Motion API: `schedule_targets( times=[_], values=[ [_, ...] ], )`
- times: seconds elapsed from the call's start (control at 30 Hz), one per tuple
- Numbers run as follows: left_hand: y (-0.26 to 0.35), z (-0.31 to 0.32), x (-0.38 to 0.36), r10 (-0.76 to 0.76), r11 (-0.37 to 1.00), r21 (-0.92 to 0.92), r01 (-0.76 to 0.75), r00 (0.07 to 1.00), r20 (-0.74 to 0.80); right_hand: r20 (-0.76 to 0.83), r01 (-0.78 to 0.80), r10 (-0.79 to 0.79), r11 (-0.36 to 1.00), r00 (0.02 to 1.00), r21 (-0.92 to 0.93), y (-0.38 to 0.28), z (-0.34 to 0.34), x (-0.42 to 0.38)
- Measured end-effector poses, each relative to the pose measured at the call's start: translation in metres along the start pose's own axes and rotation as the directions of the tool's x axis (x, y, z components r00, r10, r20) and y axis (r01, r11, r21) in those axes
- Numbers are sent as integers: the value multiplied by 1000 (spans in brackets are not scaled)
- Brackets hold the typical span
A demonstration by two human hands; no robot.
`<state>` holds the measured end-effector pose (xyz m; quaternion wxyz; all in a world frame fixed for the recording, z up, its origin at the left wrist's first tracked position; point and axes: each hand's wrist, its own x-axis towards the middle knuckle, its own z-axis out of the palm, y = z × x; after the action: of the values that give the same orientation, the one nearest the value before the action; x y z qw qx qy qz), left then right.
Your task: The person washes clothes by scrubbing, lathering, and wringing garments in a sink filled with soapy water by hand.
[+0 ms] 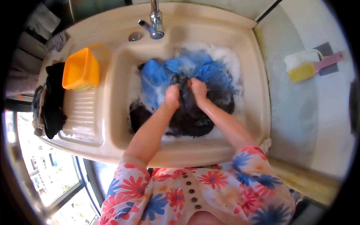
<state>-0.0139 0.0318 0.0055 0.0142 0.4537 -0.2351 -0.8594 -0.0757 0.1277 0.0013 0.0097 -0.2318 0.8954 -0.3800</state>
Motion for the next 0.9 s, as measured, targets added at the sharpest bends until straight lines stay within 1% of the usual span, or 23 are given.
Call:
schedule_targets(
  times=[0.03,0.07,0.1,0.13,0.17,0.2,0.23,0.27,0.33,0.37,0.4,0.47,0.5,0.53,0.57,0.6,0.67,0.73,0.8,0.83,0.87,0.9],
  values=[
    [6,-3,-8,85,995,63,-83,996,-17,124,54,-52,998,991,-12,-17,-10,-20],
    [5,-23,18,32,973,224,-48,997,73,239,108,-103,994,965,-8,-37,-21,-29],
    [6,-17,11,-21,968,252,7,998,56,366,-35,26,999,930,17,-39,-28,-24],
    [8,-7,-1,-70,959,278,56,997,39,456,-126,128,991,881,-34,-13,-32,-6],
    [9,0,-12,-62,947,320,31,994,89,566,-310,240,950,788,29,10,-43,17],
    [11,12,-35,8,877,470,-101,981,195,623,-587,394,799,676,130,2,-80,30],
    [10,15,-40,-50,816,571,-94,972,231,656,-677,418,709,629,197,26,-95,46],
    [6,17,-43,-113,742,663,-95,958,263,614,-718,489,669,619,191,43,-100,61],
    [-5,18,-44,-138,648,736,-197,920,367,545,-635,473,758,693,149,47,-83,79],
    [-7,20,-43,-150,596,763,-251,898,413,541,-576,411,799,733,174,40,-65,91],
    [-9,21,-43,-153,580,781,-233,910,385,538,-521,352,830,766,199,24,-42,98],
    [-12,22,-42,-170,533,825,-188,931,322,438,-305,116,868,891,391,-5,3,102],
    [-10,22,-42,-145,494,839,-226,931,336,347,-125,40,966,937,226,-26,23,103],
    [-8,22,-43,-120,453,852,-263,929,350,312,-21,-1,998,950,67,-43,42,99],
    [-25,9,-16,-83,548,797,-256,931,356,287,79,-48,992,957,-99,-54,52,94],
    [-22,9,-17,-95,553,795,-251,928,359,311,109,-50,978,949,-175,-59,50,87],
    [-15,12,-20,-111,565,786,-249,922,371,520,250,-51,913,853,-321,-52,37,82],
    [-16,19,-30,-67,574,769,-283,919,388,686,261,7,922,727,-286,-42,43,66],
    [-11,27,-46,-40,565,760,-322,909,415,805,396,-54,889,591,-231,-36,42,64],
    [-16,25,-42,-15,579,711,-400,866,499,856,455,-79,870,511,-191,-36,39,63],
    [-12,24,-41,-118,467,847,-254,932,344,890,509,-123,850,440,-134,-31,30,77],
    [-23,9,-15,-152,533,819,-213,928,341,822,371,-211,929,530,-1,-18,11,92]
  ],
)
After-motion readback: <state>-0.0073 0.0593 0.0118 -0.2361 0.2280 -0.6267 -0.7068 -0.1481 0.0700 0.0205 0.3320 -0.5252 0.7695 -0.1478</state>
